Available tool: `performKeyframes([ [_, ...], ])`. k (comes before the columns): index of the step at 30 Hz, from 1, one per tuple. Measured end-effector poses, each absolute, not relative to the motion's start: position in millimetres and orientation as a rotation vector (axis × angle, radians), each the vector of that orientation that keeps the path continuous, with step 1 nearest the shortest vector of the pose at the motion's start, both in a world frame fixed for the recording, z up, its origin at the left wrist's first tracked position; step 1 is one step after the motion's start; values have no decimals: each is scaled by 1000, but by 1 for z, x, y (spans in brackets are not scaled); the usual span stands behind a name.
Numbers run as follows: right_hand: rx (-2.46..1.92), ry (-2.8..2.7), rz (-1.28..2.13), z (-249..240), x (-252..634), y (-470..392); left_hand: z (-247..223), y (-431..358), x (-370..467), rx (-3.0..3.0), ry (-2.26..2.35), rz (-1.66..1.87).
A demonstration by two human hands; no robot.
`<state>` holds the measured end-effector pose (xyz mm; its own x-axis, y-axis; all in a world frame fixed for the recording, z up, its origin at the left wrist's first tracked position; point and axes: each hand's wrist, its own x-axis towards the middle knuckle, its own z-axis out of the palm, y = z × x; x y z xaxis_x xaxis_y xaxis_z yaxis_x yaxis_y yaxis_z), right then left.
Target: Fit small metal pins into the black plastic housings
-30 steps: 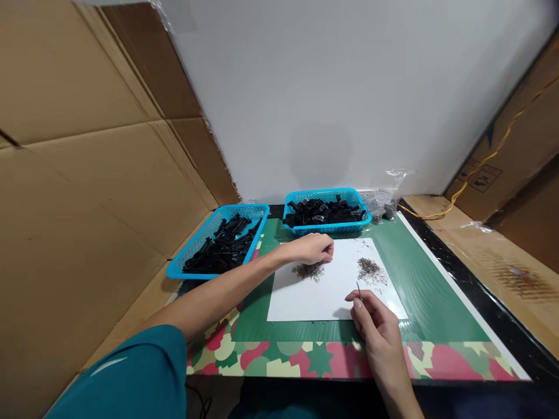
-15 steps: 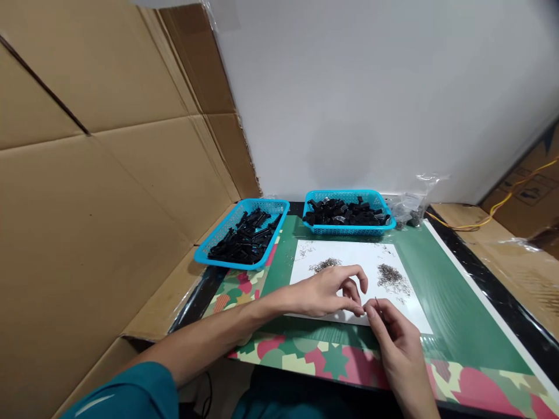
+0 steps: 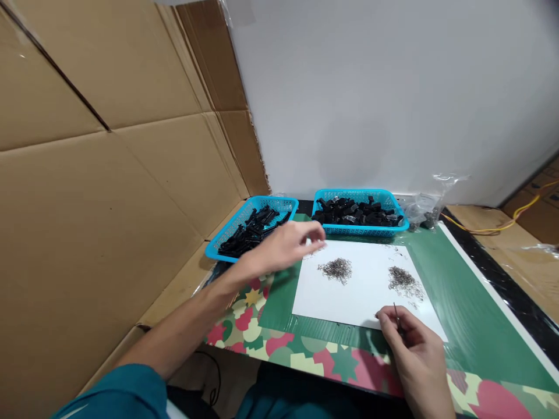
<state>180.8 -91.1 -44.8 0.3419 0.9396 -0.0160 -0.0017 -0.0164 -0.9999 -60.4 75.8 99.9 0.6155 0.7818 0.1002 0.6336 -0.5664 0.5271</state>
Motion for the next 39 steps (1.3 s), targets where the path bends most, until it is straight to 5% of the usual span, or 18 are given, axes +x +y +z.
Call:
performKeyframes([
  [4,-1336,-975,1029,-44,180,-92,101,104,-120,2409,1517,517],
  [19,-1356,-925,974,-52,184,-93,82,125,-161,2254,1428,100],
  [29,-1379,-925,953,-51,184,-92,106,117,-165,2242,1593,828],
  [33,-1401,-937,941,-47,182,-92,109,101,-139,2028,1331,1169],
  [39,-1384,-895,943,-49,182,-90,79,60,-67,1799,917,976],
])
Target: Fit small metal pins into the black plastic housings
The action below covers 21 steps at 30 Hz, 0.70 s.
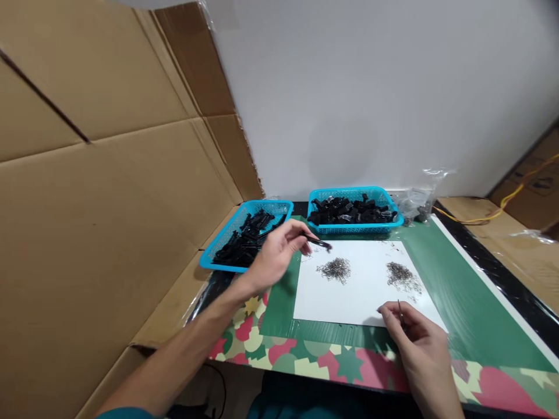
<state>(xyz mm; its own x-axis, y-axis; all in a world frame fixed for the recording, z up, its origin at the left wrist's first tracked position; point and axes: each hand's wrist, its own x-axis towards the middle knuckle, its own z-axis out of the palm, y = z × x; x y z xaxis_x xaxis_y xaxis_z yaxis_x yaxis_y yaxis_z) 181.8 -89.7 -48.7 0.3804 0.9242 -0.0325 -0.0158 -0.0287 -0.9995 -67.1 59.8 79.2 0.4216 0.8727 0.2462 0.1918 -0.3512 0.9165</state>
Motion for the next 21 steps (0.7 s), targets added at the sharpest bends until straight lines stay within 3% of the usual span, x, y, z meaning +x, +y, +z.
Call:
performKeyframes([
  [6,-1361,-750,868,-40,179,-87,33,33,-13,1673,723,575],
  [14,-1343,-684,824,-37,179,-87,1,30,0,1384,715,539],
  [21,-1446,-687,756,-33,178,-89,2,19,-11,1718,796,471],
])
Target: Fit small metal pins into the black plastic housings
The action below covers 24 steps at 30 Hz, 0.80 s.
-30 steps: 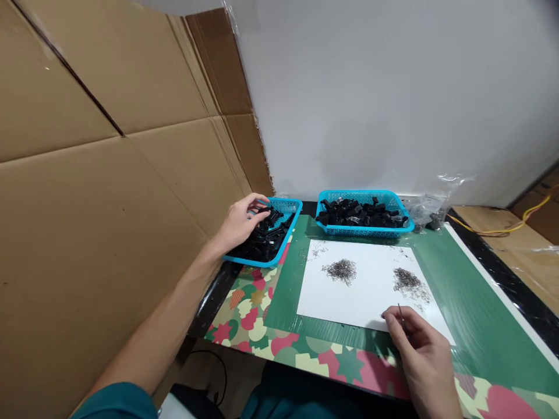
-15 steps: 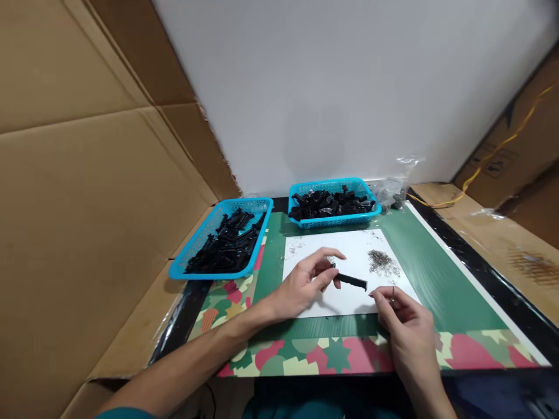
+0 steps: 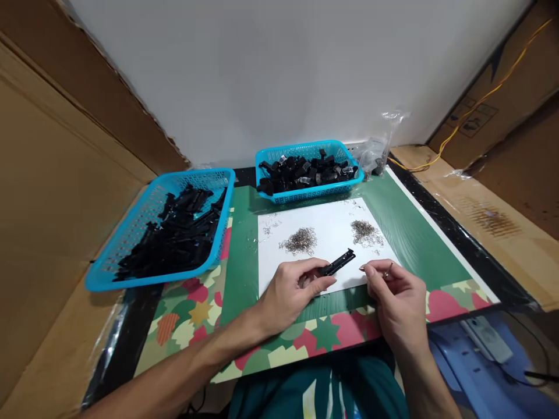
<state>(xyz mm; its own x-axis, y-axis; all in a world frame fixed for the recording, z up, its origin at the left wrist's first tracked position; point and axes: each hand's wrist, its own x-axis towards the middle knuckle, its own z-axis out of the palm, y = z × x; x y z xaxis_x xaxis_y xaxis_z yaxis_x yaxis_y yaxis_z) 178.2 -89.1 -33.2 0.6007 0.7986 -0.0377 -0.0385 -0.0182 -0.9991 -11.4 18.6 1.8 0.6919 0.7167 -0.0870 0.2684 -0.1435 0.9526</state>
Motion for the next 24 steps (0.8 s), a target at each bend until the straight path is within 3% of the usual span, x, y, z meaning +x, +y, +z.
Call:
performKeyframes([
  [17,-1843,-1129,625,-16,196,-85,-17,14,-8,2363,554,742],
  [24,-1720,-1104,614,-14,188,-89,-15,15,-7,2313,559,735],
])
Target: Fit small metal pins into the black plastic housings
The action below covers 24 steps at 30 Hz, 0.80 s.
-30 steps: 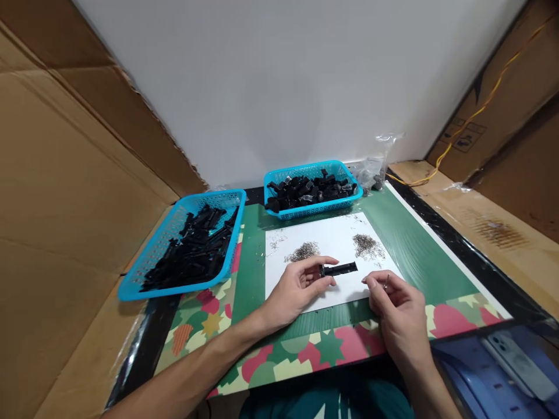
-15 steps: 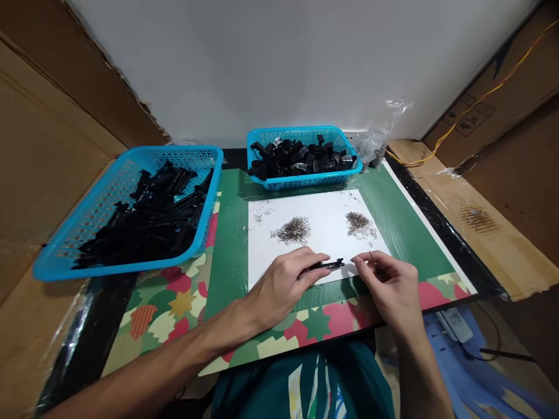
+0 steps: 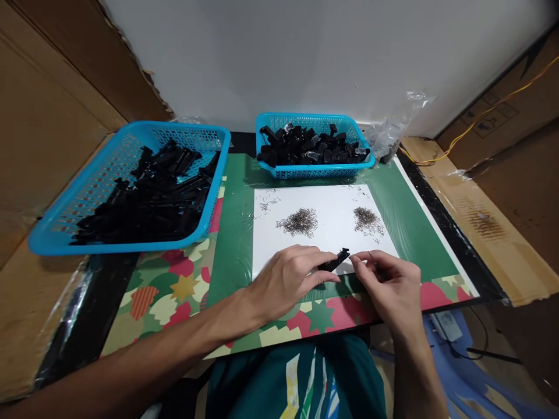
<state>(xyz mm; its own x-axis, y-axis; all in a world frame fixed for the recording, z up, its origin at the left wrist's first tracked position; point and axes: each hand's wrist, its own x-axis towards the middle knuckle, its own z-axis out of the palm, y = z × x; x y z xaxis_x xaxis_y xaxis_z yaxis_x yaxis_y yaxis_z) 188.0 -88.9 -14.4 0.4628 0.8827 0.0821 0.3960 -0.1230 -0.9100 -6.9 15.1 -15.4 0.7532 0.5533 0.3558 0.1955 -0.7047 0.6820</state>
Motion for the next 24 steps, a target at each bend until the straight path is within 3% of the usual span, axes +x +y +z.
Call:
performKeyframes([
  [24,-1462,-1490,215,0,154,-99,-10,9,-15,2129,480,1123],
])
